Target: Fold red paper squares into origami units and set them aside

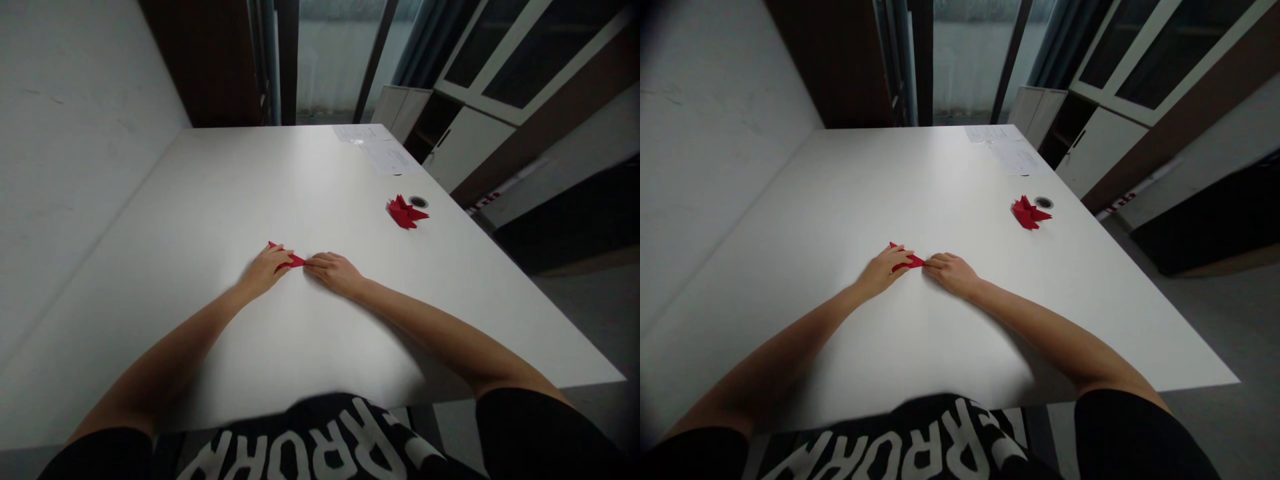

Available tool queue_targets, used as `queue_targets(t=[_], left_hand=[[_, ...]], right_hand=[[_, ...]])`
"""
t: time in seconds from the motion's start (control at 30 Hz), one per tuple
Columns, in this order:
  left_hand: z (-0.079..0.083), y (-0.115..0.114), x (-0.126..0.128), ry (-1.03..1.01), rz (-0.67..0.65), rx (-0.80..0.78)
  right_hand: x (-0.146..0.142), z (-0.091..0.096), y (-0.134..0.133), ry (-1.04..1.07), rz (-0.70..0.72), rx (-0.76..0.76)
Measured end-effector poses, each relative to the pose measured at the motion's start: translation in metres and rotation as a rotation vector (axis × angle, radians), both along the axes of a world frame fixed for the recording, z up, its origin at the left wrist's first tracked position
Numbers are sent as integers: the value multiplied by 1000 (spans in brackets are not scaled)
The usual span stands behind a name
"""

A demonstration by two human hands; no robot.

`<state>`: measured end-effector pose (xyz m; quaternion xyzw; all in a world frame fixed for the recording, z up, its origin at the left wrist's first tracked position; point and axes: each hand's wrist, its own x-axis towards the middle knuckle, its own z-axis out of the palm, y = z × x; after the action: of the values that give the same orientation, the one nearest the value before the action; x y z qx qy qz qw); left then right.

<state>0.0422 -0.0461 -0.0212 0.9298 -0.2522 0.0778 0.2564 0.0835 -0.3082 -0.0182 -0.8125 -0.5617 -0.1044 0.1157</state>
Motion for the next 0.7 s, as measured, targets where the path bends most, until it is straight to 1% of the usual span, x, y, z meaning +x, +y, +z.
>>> queue_targets(t=[0.07,0.17,0.23,0.33,0.4,0.5,0.6,0.7], left_hand=[[1,0,0,8,2,-12],[4,-1,0,7,-11,-19],[5,-1,1,-11,-26,-19],[6,-3,0,-55,-37,-22],[7,-5,-2,-77,-13,12],[12,-5,-10,-68,10,108],[17,1,-21,-38,-36,165],[16,10,-32,-18,-72,213]], right_hand=[[0,0,-1,9,-10,20],[0,1,5,45,-70,54],[0,1,10,49,-106,55],[1,1,10,45,-112,38],[0,1,6,56,-116,28],[-1,5,3,70,-126,4],[-3,10,10,64,-142,-32],[-4,13,21,43,-153,-58]])
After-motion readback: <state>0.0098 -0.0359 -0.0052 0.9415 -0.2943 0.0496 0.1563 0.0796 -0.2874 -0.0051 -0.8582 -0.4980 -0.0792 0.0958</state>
